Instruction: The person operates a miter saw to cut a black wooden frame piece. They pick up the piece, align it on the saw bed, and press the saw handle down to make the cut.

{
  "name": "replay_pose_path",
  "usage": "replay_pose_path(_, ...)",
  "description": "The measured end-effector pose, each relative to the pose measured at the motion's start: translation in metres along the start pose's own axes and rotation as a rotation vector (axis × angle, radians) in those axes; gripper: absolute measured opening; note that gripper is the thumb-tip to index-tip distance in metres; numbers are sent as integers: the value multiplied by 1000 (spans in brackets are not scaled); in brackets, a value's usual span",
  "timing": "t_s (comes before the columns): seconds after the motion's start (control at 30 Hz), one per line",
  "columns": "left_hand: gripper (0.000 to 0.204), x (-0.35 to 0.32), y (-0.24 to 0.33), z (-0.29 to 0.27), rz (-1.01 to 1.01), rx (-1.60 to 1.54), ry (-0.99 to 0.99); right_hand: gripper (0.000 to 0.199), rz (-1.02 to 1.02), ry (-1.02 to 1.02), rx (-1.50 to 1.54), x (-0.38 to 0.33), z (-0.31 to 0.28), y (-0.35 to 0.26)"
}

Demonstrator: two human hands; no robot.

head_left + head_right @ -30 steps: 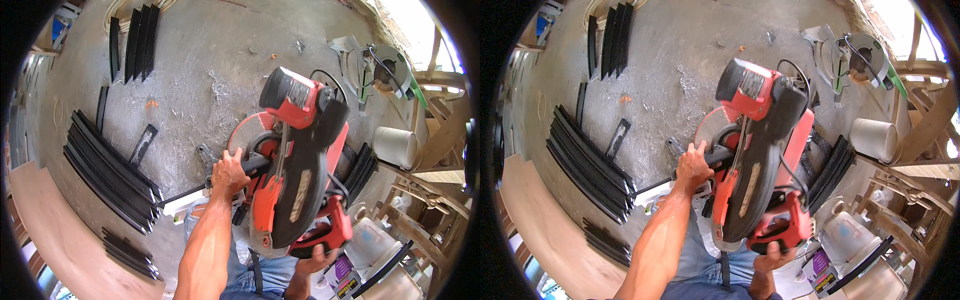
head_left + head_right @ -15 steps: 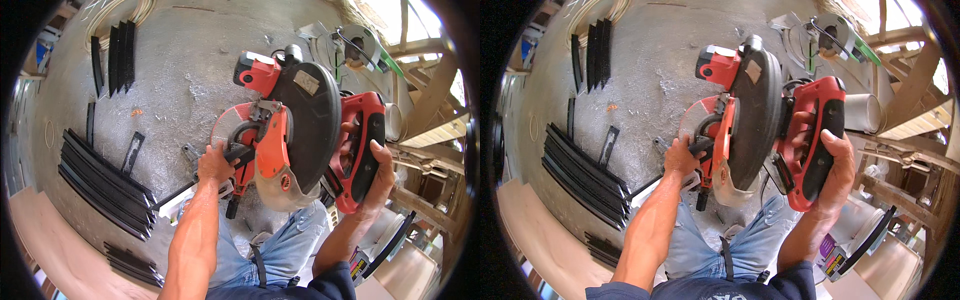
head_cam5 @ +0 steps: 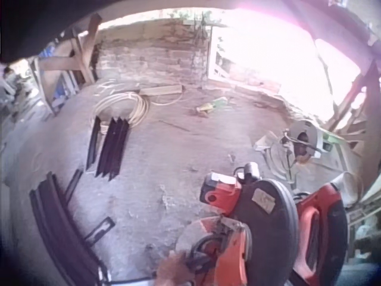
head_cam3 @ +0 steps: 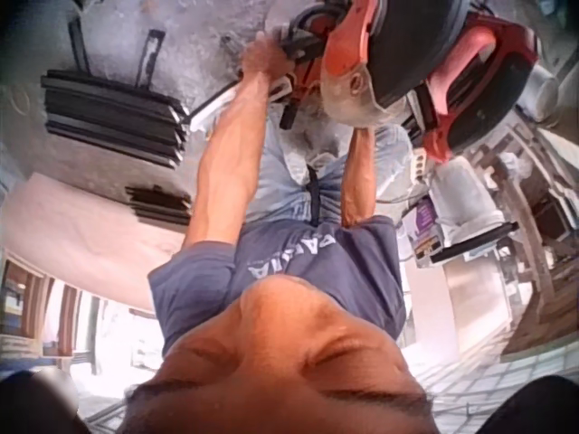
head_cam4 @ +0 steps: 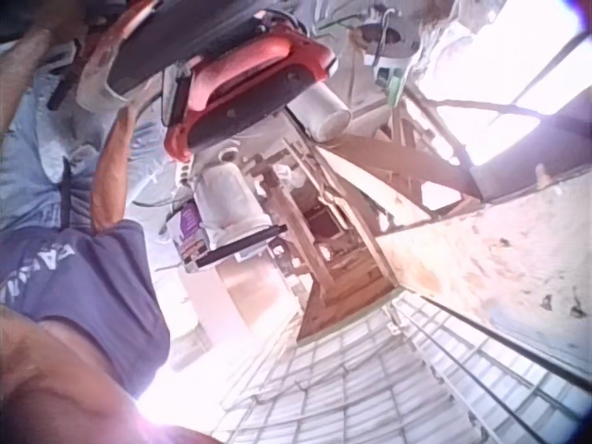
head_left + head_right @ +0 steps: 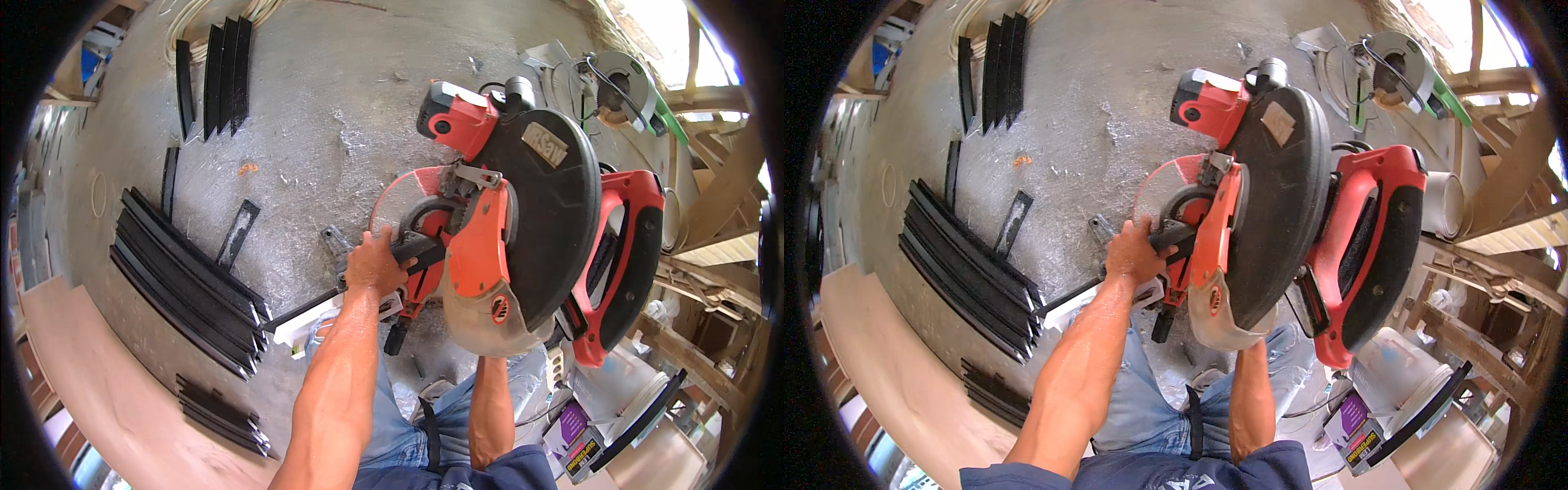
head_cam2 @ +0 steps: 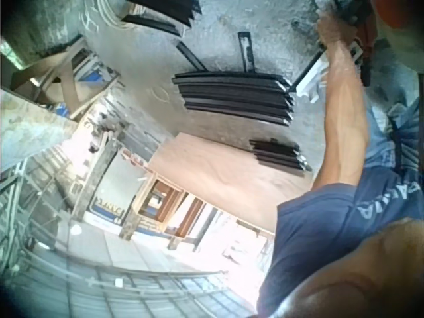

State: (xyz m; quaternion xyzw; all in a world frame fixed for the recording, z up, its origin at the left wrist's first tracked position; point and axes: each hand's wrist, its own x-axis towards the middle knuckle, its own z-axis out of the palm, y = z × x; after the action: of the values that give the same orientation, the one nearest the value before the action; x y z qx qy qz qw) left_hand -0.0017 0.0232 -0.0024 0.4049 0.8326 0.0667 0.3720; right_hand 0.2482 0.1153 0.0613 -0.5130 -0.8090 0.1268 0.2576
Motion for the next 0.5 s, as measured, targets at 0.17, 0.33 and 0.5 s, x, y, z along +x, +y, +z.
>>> replay_pose_path(0.17, 68, -4, -3, -7, -31, -6, -20, 52, 21, 5, 81, -3, 29, -56)
replay_pose_path(0.33, 71, 0, 2, -4, -11, -11, -33, 52, 56, 38, 124, 7, 23, -64)
replay_pose_path(0.5, 71, -2, -3, -2, -45, 13, -37, 52, 96, 52, 203, 7, 21, -69)
